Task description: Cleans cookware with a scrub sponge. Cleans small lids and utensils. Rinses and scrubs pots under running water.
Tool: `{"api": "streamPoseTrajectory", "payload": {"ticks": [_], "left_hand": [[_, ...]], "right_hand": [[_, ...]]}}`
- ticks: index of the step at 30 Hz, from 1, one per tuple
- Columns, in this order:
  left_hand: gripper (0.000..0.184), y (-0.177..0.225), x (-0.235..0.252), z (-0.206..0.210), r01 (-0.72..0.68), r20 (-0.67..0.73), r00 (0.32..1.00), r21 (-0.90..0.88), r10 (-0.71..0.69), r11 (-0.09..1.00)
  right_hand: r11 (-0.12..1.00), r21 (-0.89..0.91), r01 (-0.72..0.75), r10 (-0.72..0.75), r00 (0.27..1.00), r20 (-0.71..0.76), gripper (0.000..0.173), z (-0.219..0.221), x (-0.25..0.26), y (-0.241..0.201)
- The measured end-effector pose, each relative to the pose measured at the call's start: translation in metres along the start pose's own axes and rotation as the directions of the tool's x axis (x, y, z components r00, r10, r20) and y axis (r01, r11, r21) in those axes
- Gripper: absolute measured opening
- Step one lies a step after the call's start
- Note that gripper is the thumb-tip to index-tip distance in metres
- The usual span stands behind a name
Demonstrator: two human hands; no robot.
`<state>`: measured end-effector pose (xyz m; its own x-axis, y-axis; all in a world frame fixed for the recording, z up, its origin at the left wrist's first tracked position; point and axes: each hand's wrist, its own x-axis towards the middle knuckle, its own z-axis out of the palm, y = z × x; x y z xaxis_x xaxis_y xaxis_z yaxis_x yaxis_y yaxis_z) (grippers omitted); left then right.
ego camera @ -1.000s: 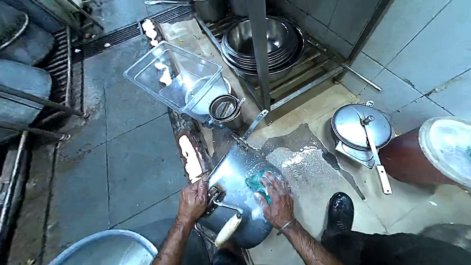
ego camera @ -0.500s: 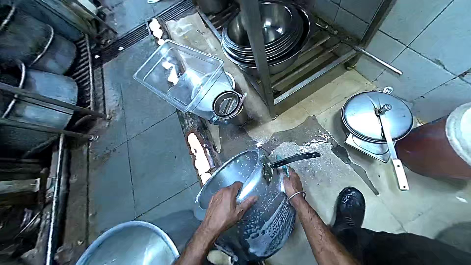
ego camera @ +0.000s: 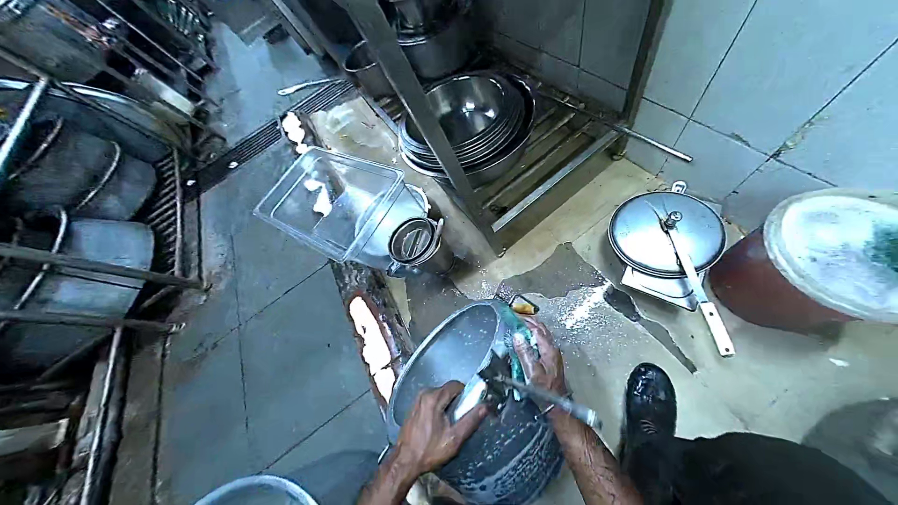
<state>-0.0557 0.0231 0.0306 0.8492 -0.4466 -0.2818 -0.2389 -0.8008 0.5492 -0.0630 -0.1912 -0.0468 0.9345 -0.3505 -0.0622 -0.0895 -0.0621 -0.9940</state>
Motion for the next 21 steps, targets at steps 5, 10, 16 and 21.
{"api": "streamPoseTrajectory", "payload": {"ticks": [5,10,16,21], "left_hand": [[0.070,-0.039,-0.006,0.007,-0.156,-0.161,0.976,-0.045,0.147,0.987],[0.072,-0.039,-0.004,0.017,-0.146,-0.382,0.904,0.147,0.192,0.978],[0.072,-0.037,-0.002,0.019,-0.107,-0.441,0.872,0.247,0.210,0.963],[0.066,-0.031,0.003,0.014,0.050,-0.443,0.894,0.267,0.076,0.963]], "right_hand": [[0.837,-0.430,0.337,-0.353,0.934,0.046,0.037,0.017,-0.006,-0.020],[0.714,-0.531,0.456,-0.380,0.890,0.253,0.035,0.030,-0.017,-0.041],[0.717,-0.636,0.285,0.160,0.821,0.549,0.045,0.005,0.090,-0.042],[0.711,-0.644,0.283,0.299,0.708,0.640,0.044,0.022,0.134,-0.043]]}}
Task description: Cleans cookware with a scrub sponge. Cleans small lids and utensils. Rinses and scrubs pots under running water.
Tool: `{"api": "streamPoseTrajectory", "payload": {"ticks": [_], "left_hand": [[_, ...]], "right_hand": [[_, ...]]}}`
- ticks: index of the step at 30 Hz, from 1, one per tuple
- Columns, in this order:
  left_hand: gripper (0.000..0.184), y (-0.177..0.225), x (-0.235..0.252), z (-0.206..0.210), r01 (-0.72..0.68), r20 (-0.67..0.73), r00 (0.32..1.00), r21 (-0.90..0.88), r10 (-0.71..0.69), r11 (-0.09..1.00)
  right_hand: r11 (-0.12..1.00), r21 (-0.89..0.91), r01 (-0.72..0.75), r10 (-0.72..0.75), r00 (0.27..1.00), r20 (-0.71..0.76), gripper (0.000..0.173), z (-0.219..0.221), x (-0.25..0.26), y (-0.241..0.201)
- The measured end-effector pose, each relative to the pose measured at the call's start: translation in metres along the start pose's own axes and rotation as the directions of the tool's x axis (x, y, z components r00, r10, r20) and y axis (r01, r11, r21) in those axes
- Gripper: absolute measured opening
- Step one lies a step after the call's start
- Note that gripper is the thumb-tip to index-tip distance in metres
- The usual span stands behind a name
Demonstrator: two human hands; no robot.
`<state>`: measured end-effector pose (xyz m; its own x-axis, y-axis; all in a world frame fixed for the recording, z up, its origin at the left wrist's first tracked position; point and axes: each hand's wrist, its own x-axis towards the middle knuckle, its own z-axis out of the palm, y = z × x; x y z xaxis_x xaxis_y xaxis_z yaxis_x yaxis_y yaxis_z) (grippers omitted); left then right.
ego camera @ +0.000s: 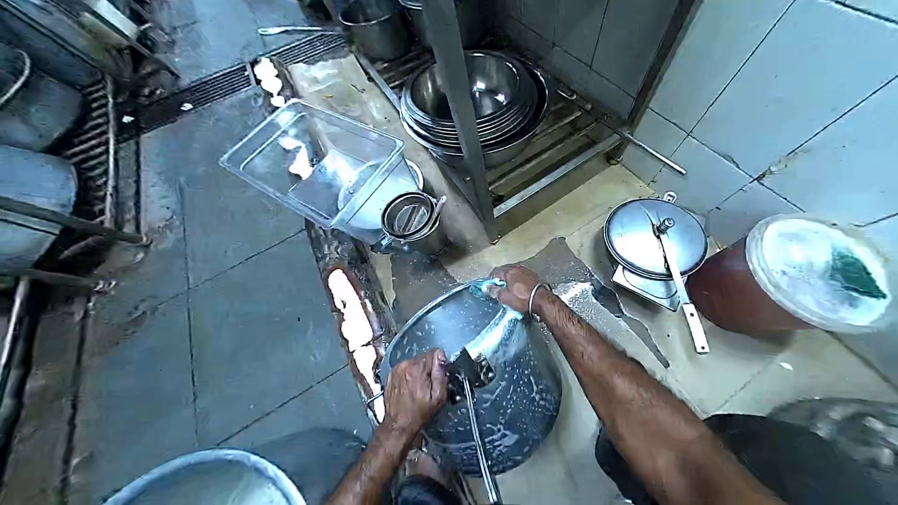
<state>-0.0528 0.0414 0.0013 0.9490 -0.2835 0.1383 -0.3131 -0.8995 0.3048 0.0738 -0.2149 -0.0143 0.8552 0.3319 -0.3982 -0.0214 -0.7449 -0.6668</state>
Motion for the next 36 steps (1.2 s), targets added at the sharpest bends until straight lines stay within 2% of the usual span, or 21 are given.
{"api": "streamPoseTrajectory", "payload": {"ticks": [2,3,5,7,8,9,12,15,16,17,19,22,24,26,28,29,31,33,34,35,36], "left_hand": [[0.065,-0.004,0.005,-0.004,0.048,0.012,0.999,-0.005,-0.048,0.999],[0.065,-0.006,0.005,-0.004,0.058,0.004,0.998,-0.004,-0.058,0.998],[0.066,-0.009,0.007,-0.005,0.071,0.011,0.997,-0.011,-0.071,0.997],[0.069,-0.011,0.009,-0.004,0.072,0.023,0.997,-0.018,-0.071,0.997],[0.071,-0.013,0.007,-0.003,0.059,0.004,0.998,-0.016,-0.059,0.998],[0.071,-0.016,0.008,-0.003,0.054,-0.008,0.998,-0.019,-0.054,0.998],[0.069,-0.028,-0.002,-0.003,0.078,-0.014,0.997,-0.050,-0.079,0.996],[0.070,-0.032,-0.002,-0.002,0.134,-0.043,0.990,-0.061,-0.137,0.989],[0.067,-0.031,0.000,-0.006,0.195,0.004,0.981,-0.072,-0.195,0.978],[0.065,-0.028,0.003,-0.012,0.262,0.073,0.964,-0.084,-0.256,0.961],[0.061,-0.027,0.014,-0.017,0.351,0.132,0.931,-0.066,-0.341,0.934],[0.057,-0.025,0.027,-0.018,0.417,0.191,0.896,-0.046,-0.401,0.908],[0.056,-0.021,0.031,-0.018,0.431,0.201,0.886,-0.026,-0.418,0.902],[0.055,-0.021,0.036,-0.020,0.449,0.216,0.874,-0.009,-0.436,0.894],[0.055,-0.024,0.037,-0.020,0.470,0.227,0.861,-0.019,-0.454,0.882],[0.056,-0.026,0.036,-0.018,0.474,0.227,0.860,-0.031,-0.456,0.880],[0.057,-0.027,0.033,-0.015,0.478,0.222,0.859,-0.031,-0.461,0.878],[0.055,-0.024,0.032,-0.017,0.507,0.214,0.844,-0.018,-0.492,0.862],[0.054,-0.022,0.033,-0.017,0.529,0.204,0.832,-0.014,-0.515,0.849],[0.055,-0.022,0.034,-0.016,0.548,0.194,0.821,-0.006,-0.537,0.836],[0.057,-0.023,0.038,-0.015,0.564,0.186,0.811,0.000,-0.555,0.825]], "right_hand": [[0.997,-0.047,0.067,-0.075,0.981,-0.180,0.046,0.019,-0.033,-0.024],[0.991,-0.041,0.126,-0.132,0.949,-0.286,0.046,0.037,-0.057,-0.034],[0.968,-0.005,0.250,-0.224,0.857,-0.464,0.044,0.079,-0.094,-0.049],[0.934,-0.022,0.356,-0.297,0.743,-0.600,0.043,0.106,-0.096,-0.049],[0.930,-0.042,0.364,-0.313,0.728,-0.610,0.043,0.106,-0.087,-0.045],[0.938,-0.046,0.345,-0.305,0.751,-0.585,0.043,0.096,-0.073,-0.042],[0.985,0.033,0.169,-0.145,0.919,-0.366,0.045,0.050,-0.014,-0.031],[0.998,0.038,0.047,-0.039,0.982,-0.186,0.047,0.019,0.035,-0.035],[0.998,0.036,0.047,-0.039,0.977,-0.211,0.047,0.022,0.031,-0.043],[0.995,0.044,0.092,-0.075,0.949,-0.305,0.044,0.035,0.019,-0.049],[0.973,0.024,0.228,-0.185,0.842,-0.507,0.042,0.076,-0.020,-0.057],[0.962,-0.094,0.258,-0.255,0.710,-0.656,0.042,0.148,-0.077,-0.055],[0.955,-0.139,0.261,-0.283,0.669,-0.687,0.041,0.158,-0.083,-0.048],[0.949,-0.124,0.289,-0.298,0.699,-0.650,0.041,0.141,-0.065,-0.040],[0.960,-0.052,0.277,-0.256,0.783,-0.567,0.042,0.113,-0.042,-0.030],[0.974,0.020,0.224,-0.183,0.841,-0.510,0.042,0.097,-0.029,-0.024],[0.982,0.187,-0.001,0.061,0.947,-0.314,0.043,0.061,0.003,-0.009],[0.952,0.263,-0.158,0.211,0.959,-0.189,0.047,0.045,0.027,0.002],[0.949,0.257,-0.182,0.235,0.952,-0.195,0.049,0.047,0.024,-0.001],[0.963,0.224,-0.152,0.208,0.944,-0.256,0.049,0.055,0.009,-0.010],[0.984,0.166,-0.065,0.121,0.928,-0.353,0.047,0.070,-0.013,-0.021]]}}
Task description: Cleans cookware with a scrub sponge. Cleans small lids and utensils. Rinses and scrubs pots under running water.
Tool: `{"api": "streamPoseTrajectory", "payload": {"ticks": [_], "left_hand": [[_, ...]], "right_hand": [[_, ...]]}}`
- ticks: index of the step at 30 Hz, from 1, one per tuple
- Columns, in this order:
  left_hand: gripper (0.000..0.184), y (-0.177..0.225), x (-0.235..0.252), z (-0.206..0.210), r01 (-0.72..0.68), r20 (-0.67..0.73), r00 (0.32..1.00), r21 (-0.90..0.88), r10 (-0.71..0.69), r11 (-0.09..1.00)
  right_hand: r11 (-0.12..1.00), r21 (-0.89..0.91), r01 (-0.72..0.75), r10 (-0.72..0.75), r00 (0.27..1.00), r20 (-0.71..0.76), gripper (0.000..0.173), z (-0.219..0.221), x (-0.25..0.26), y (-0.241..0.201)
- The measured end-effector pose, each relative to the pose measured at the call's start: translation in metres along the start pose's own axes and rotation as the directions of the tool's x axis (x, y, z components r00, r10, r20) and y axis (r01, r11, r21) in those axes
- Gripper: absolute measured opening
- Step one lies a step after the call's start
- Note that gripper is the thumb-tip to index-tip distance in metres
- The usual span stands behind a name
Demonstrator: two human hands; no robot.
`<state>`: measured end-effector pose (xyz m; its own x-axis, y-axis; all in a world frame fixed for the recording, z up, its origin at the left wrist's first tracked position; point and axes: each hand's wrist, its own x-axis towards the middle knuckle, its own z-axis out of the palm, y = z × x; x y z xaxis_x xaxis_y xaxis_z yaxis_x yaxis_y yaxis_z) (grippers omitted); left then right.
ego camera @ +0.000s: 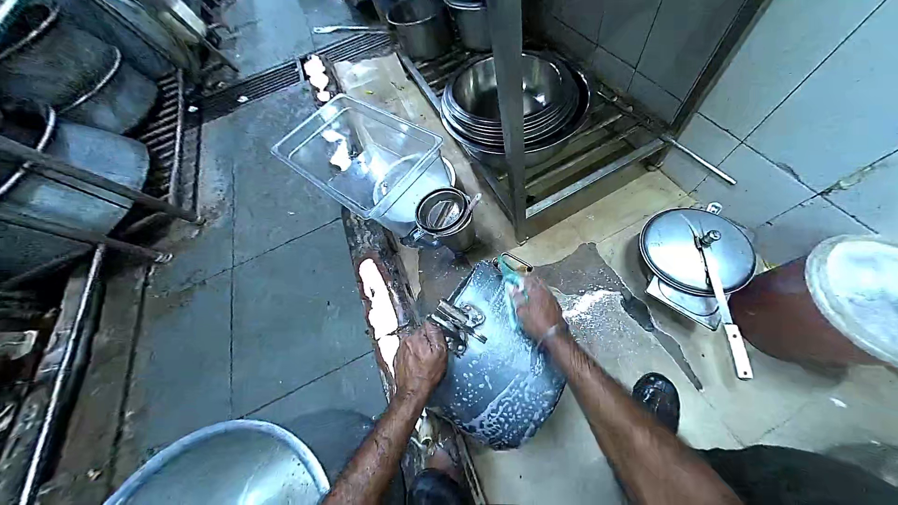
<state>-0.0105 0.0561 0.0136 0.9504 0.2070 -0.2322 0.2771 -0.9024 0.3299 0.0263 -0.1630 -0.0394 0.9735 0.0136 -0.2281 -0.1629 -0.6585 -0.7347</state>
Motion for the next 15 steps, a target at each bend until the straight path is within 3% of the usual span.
{"api": "streamPoseTrajectory", "payload": {"ticks": [2,4,5,7,9,11,13,15], "left_hand": [[0.060,0.003,0.008,-0.002,0.026,0.019,0.999,0.016,-0.026,1.000],[0.061,0.009,0.014,-0.005,0.015,0.062,0.998,0.021,-0.016,1.000],[0.060,0.011,0.015,-0.005,-0.006,0.065,0.998,0.014,0.005,1.000],[0.058,0.008,0.013,-0.004,-0.065,0.045,0.997,-0.001,0.065,0.998],[0.056,0.000,0.008,0.001,-0.130,0.007,0.991,-0.033,0.131,0.991],[0.051,-0.011,0.000,0.003,-0.137,0.011,0.990,-0.058,0.137,0.989],[0.044,-0.019,-0.005,-0.001,-0.106,0.045,0.993,-0.046,0.108,0.993],[0.042,-0.025,-0.008,0.003,-0.111,0.028,0.993,-0.030,0.112,0.993]], "right_hand": [[0.971,-0.108,0.211,-0.227,0.959,-0.170,0.047,0.031,-0.057,-0.007],[0.913,-0.207,0.352,-0.403,0.858,-0.319,0.043,0.061,-0.098,-0.010],[0.897,-0.230,0.377,-0.439,0.820,-0.368,0.042,0.067,-0.102,-0.008],[0.906,-0.193,0.376,-0.423,0.818,-0.389,0.040,0.059,-0.085,0.002],[0.954,-0.105,0.281,-0.299,0.910,-0.287,0.041,0.033,-0.055,0.015],[0.999,0.026,0.020,-0.018,0.997,-0.070,0.045,0.004,-0.016,0.036],[0.958,0.159,-0.240,0.223,0.968,0.118,0.049,-0.002,0.023,0.079],[0.897,0.202,-0.394,0.360,0.915,0.184,0.052,0.002,0.025,0.108]]}}
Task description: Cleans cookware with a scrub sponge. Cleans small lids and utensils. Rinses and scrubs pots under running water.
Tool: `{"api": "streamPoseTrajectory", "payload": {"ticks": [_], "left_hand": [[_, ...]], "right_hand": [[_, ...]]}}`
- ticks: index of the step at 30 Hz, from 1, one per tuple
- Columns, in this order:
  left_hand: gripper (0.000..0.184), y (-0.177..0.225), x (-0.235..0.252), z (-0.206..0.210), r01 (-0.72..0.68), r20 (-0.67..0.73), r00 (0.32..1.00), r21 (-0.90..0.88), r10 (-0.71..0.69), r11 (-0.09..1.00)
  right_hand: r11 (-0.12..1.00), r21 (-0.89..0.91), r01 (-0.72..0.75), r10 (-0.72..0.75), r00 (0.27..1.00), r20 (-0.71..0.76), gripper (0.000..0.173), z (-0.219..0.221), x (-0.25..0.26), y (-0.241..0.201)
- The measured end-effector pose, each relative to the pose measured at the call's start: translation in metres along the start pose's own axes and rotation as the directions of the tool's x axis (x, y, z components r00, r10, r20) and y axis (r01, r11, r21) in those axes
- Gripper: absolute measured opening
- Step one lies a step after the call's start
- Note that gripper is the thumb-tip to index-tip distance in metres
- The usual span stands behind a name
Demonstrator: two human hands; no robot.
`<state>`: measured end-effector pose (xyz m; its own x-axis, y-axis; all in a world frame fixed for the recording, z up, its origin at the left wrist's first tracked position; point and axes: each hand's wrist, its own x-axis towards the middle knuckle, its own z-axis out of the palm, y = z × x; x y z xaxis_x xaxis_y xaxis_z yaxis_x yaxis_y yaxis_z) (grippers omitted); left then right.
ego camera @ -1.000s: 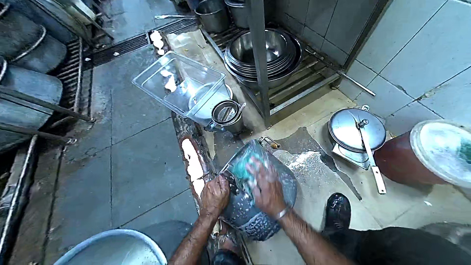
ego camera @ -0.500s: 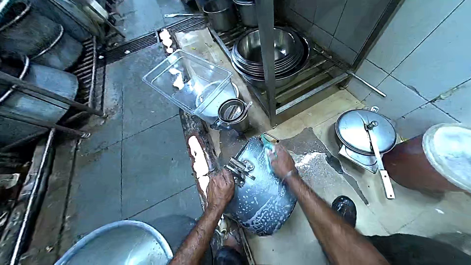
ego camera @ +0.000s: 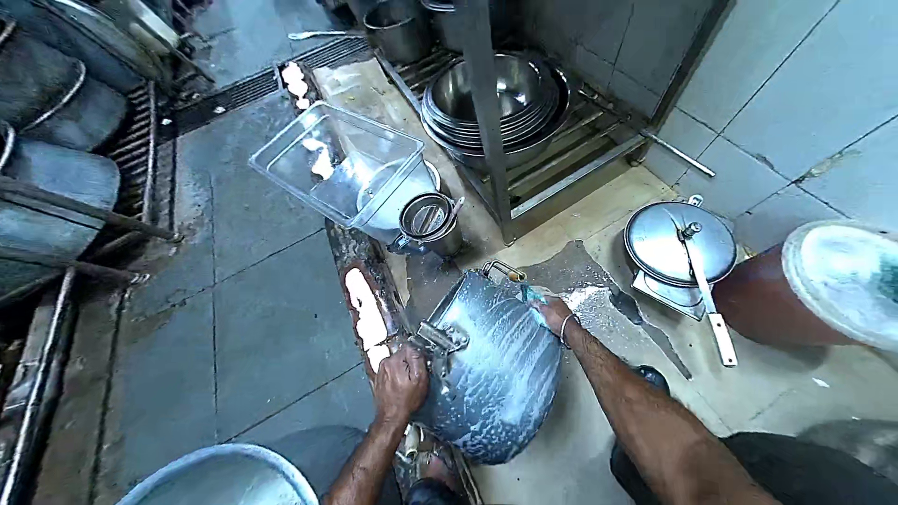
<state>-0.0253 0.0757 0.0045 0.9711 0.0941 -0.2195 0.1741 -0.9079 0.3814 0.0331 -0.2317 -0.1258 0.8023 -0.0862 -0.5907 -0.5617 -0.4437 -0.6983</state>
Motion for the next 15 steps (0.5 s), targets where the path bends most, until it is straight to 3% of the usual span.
{"api": "streamPoseTrajectory", "payload": {"ticks": [2,4,5,7,8,9,11,12,14,15], "left_hand": [[0.040,-0.002,0.004,0.001,0.009,-0.008,1.000,0.005,-0.009,1.000],[0.037,0.003,0.015,-0.005,0.048,0.028,0.998,0.019,-0.049,0.999],[0.036,0.010,0.021,-0.009,0.065,0.046,0.997,0.028,-0.066,0.998],[0.044,0.022,0.030,-0.010,0.071,0.045,0.996,0.036,-0.072,0.997],[0.051,0.024,0.032,-0.009,0.068,0.038,0.997,0.046,-0.069,0.997],[0.055,0.026,0.032,-0.009,0.071,0.046,0.996,0.058,-0.074,0.996],[0.057,0.031,0.030,-0.013,0.086,0.093,0.991,0.069,-0.092,0.994],[0.057,0.031,0.026,-0.014,0.084,0.115,0.989,0.058,-0.091,0.995],[0.054,0.029,0.013,-0.012,0.060,0.143,0.988,0.015,-0.062,0.998],[0.053,0.027,0.007,-0.011,0.035,0.149,0.988,0.007,-0.036,0.999]], "right_hand": [[0.999,-0.028,0.021,-0.023,0.995,-0.101,0.050,0.007,-0.034,-0.001],[0.977,-0.143,0.157,-0.186,0.958,-0.217,0.048,0.023,-0.080,-0.012],[0.944,-0.211,0.252,-0.306,0.910,-0.279,0.049,0.038,-0.102,-0.015],[0.832,-0.343,0.436,-0.548,0.741,-0.387,0.048,0.071,-0.135,-0.017],[0.770,-0.411,0.489,-0.635,0.652,-0.414,0.046,0.082,-0.141,-0.016],[0.734,-0.439,0.518,-0.677,0.607,-0.416,0.045,0.084,-0.139,-0.014],[0.755,-0.395,0.524,-0.654,0.649,-0.389,0.042,0.063,-0.117,-0.016],[0.807,-0.343,0.480,-0.584,0.736,-0.342,0.042,0.047,-0.104,-0.018],[0.944,-0.189,0.271,-0.307,0.930,-0.202,0.044,0.014,-0.075,-0.019],[0.981,-0.121,0.150,-0.168,0.973,-0.158,0.045,0.004,-0.056,-0.013]]}}
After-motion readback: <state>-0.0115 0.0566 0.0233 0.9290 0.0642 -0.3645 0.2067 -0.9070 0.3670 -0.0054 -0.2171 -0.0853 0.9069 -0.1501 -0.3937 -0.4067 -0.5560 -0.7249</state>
